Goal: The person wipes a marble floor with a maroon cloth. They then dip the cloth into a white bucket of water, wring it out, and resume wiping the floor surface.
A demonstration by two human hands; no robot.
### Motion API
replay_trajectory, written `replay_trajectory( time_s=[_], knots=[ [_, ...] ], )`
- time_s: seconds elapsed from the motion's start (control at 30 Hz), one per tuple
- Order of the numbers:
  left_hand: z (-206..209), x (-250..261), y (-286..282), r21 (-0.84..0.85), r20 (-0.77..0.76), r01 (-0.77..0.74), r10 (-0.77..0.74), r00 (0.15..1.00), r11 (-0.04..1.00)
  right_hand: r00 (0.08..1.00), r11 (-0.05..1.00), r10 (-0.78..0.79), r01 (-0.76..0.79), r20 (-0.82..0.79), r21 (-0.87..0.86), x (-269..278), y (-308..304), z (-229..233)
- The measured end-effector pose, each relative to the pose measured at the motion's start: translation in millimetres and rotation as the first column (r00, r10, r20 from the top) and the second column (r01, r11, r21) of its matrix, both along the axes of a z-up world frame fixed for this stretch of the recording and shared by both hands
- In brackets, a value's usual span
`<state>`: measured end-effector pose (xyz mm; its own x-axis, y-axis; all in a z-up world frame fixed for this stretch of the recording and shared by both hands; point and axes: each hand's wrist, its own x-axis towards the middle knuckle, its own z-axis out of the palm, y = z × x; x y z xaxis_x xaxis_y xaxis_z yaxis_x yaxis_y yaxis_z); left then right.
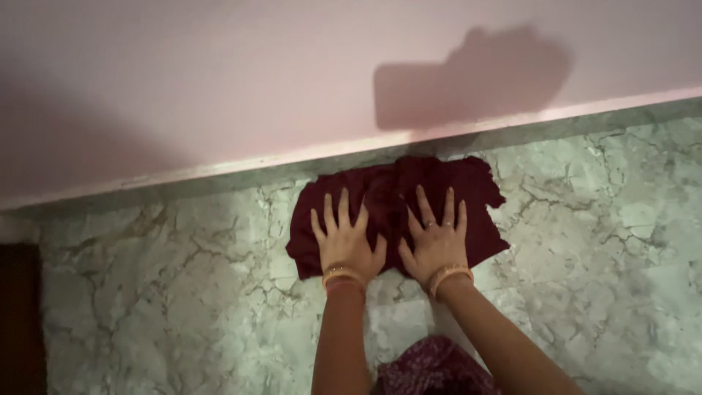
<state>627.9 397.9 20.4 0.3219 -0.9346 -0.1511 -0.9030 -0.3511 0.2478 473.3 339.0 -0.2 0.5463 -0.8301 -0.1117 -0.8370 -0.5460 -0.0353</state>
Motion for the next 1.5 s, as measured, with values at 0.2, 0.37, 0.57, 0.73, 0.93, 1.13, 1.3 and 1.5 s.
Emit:
replay_trajectory(
  time_s=[0.2, 0.37, 0.57, 0.73, 0.93, 1.13, 1.3, 1.5],
  knots=[
    [-5, -5, 27, -0.105, -0.004, -0.07, 0.07, 0.998, 0.992, 1.0, 0.999, 0.031, -0.03, 0.006, -0.041, -5, 15, -6],
    [-2, -8, 96, -0.064, -0.006, -0.144, 0.144, 0.99, 0.987, 0.99, 0.992, 0.126, -0.127, -0.057, -0.003, -1, 67, 2],
    [14, -6, 190, 0.074, -0.02, -0.3, 0.303, 0.953, 0.951, 0.902, 0.915, 0.402, -0.389, 0.156, -0.108, 14, 129, 4],
    [12, 3, 195, 0.069, -0.036, -0.372, 0.375, 0.926, 0.926, 0.84, 0.835, 0.536, -0.513, -0.083, 0.198, 34, 111, 15],
    [0, 24, 173, -0.057, -0.065, -0.412, 0.409, 0.91, 0.909, 0.74, 0.745, 0.66, -0.667, 0.13, 0.017, 63, 68, 8],
    [0, 52, 134, 0.023, -0.094, -0.437, 0.437, 0.895, 0.899, 0.764, 0.761, 0.646, -0.644, 0.004, 0.077, 93, 34, 9],
    [2, 72, 104, 0.021, -0.135, -0.428, 0.427, 0.894, 0.903, 0.73, 0.743, 0.67, -0.658, -0.136, 0.125, 110, 4, 8],
    [11, 99, 70, 0.147, -0.172, -0.421, 0.443, 0.88, 0.895, 0.705, 0.696, 0.709, -0.705, 0.026, 0.134, 135, -33, 4]
  ],
)
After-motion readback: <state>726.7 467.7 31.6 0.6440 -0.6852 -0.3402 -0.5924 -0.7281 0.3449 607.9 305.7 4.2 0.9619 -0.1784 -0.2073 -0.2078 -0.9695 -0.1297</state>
